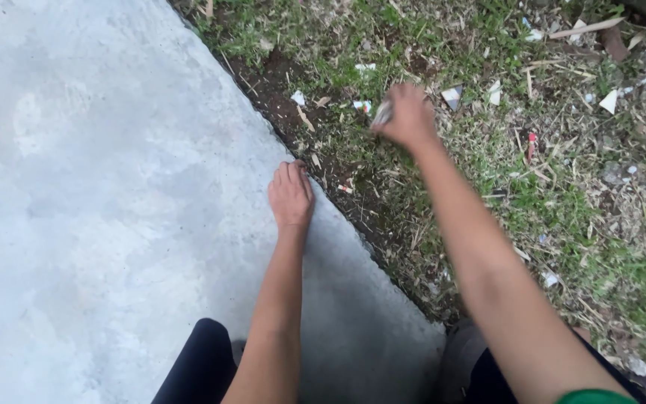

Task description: Picking up small pieces of trash and glass shards from the ground next to a concrete walkway.

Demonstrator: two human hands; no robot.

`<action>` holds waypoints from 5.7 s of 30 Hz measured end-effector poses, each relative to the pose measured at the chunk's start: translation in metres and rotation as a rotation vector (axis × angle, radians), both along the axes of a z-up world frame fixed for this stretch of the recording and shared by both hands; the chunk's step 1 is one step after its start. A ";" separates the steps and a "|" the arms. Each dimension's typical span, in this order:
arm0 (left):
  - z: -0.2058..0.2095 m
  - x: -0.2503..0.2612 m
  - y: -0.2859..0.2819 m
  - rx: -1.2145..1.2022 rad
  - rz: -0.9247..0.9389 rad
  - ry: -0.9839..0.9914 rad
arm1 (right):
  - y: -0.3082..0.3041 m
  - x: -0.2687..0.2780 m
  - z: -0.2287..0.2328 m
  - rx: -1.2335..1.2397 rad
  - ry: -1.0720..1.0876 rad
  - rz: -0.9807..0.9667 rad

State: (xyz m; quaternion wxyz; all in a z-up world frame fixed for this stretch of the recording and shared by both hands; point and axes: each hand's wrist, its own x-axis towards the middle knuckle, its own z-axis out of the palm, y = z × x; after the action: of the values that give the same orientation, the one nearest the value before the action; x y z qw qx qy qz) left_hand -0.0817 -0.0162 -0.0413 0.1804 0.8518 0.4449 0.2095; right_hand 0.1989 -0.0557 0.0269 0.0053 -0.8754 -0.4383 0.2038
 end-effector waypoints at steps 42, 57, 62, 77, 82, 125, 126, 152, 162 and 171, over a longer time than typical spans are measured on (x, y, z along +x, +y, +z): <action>0.008 0.003 -0.006 -0.019 0.037 -0.048 | -0.017 0.007 -0.012 0.230 0.027 -0.140; 0.009 0.008 -0.006 -0.024 0.102 0.020 | 0.013 -0.009 -0.071 0.387 -0.022 0.115; 0.009 0.008 -0.006 -0.019 0.102 0.015 | 0.016 -0.011 -0.061 0.431 -0.065 0.239; 0.012 0.007 -0.006 -0.032 0.089 -0.001 | 0.046 0.035 0.004 0.767 -0.105 -0.573; 0.010 0.008 -0.006 -0.026 0.101 0.008 | 0.059 0.002 -0.019 0.399 0.077 -0.088; 0.001 0.007 -0.006 -0.013 0.083 0.011 | -0.008 0.125 0.024 0.486 -0.401 -0.238; 0.003 0.006 -0.007 -0.017 0.084 0.012 | -0.008 0.118 0.015 0.483 -0.401 -0.236; 0.011 0.008 -0.007 -0.035 0.090 0.023 | 0.012 -0.077 -0.079 0.430 -0.131 0.316; 0.012 0.008 -0.007 -0.030 0.088 0.006 | 0.026 -0.058 -0.080 0.486 -0.028 -0.058; 0.009 0.009 -0.007 -0.014 0.105 0.012 | 0.011 0.058 -0.009 0.656 0.090 -0.397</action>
State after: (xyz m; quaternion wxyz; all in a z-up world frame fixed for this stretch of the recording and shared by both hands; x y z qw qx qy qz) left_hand -0.0722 -0.0229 -0.0323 0.1726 0.8271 0.4917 0.2105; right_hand 0.2573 -0.0448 0.0179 0.3437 -0.8852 -0.3016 0.0858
